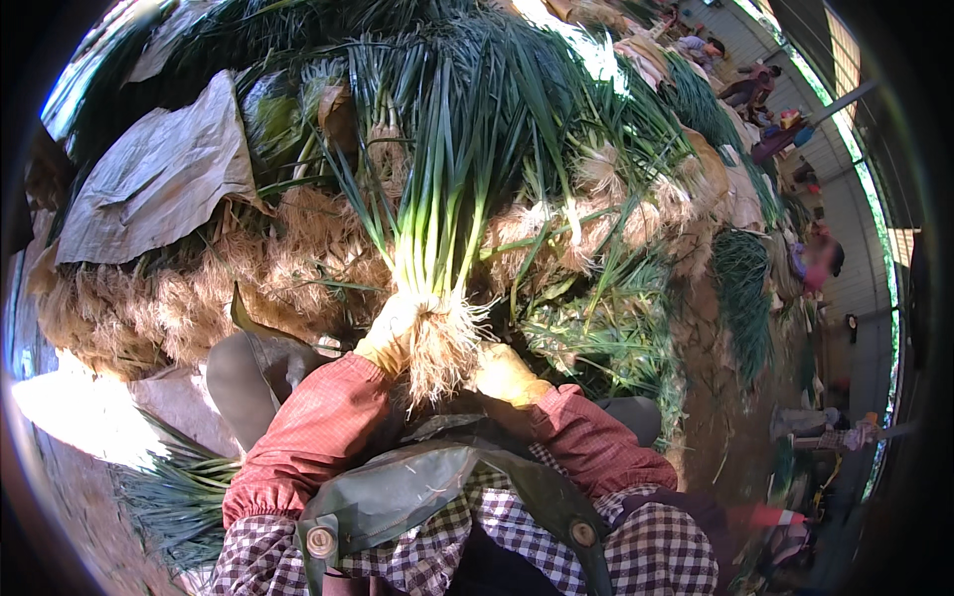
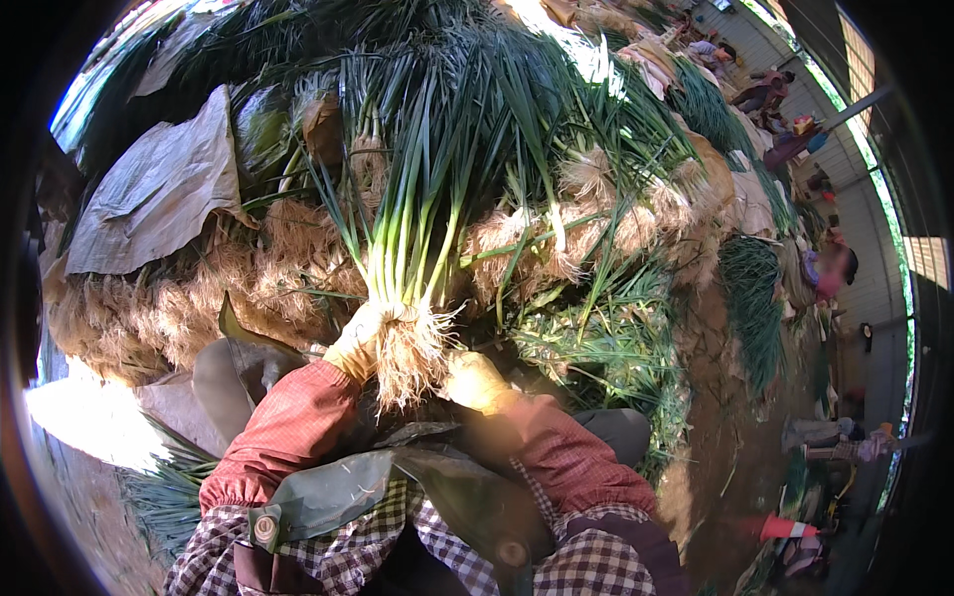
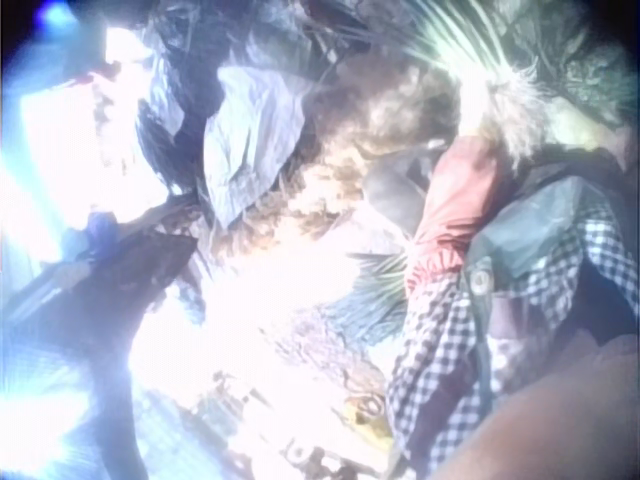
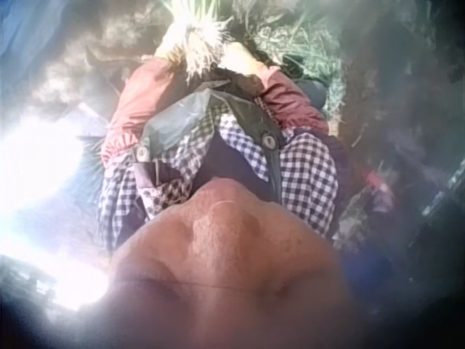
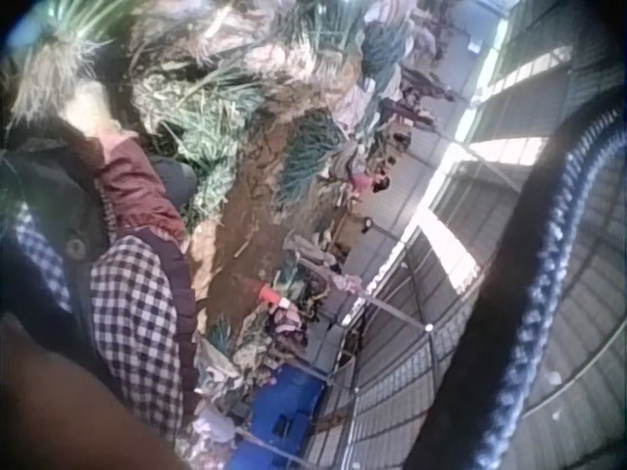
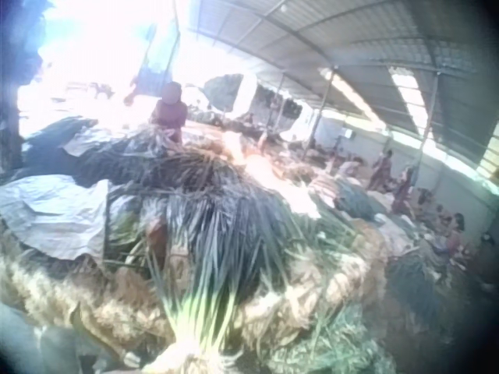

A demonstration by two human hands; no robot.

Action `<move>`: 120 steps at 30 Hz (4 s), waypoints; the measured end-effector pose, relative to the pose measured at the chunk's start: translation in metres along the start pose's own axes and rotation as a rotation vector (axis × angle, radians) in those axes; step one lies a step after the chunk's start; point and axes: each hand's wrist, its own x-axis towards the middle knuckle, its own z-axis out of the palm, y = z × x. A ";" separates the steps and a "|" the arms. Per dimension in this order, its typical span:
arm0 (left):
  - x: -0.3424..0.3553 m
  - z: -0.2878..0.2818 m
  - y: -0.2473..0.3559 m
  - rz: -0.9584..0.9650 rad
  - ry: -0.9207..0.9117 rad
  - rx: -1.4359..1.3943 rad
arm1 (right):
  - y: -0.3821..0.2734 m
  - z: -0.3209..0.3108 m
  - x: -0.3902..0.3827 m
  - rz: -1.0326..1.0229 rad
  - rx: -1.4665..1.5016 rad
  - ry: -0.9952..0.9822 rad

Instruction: The person cleans bunches of scallions by hand, stripping away the outer layers and cleaning the roots while sitting on the ground in a processing facility.

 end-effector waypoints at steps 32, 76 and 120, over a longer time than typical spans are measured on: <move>-0.003 0.034 0.006 -0.150 0.076 0.019 | -0.019 0.004 0.072 0.284 0.425 0.492; -0.022 0.048 0.055 -0.051 -0.082 -0.191 | 0.014 -0.117 0.153 0.166 -0.429 0.482; -0.035 0.024 0.009 -0.068 -0.136 0.171 | -0.051 -0.022 0.069 0.067 0.028 0.251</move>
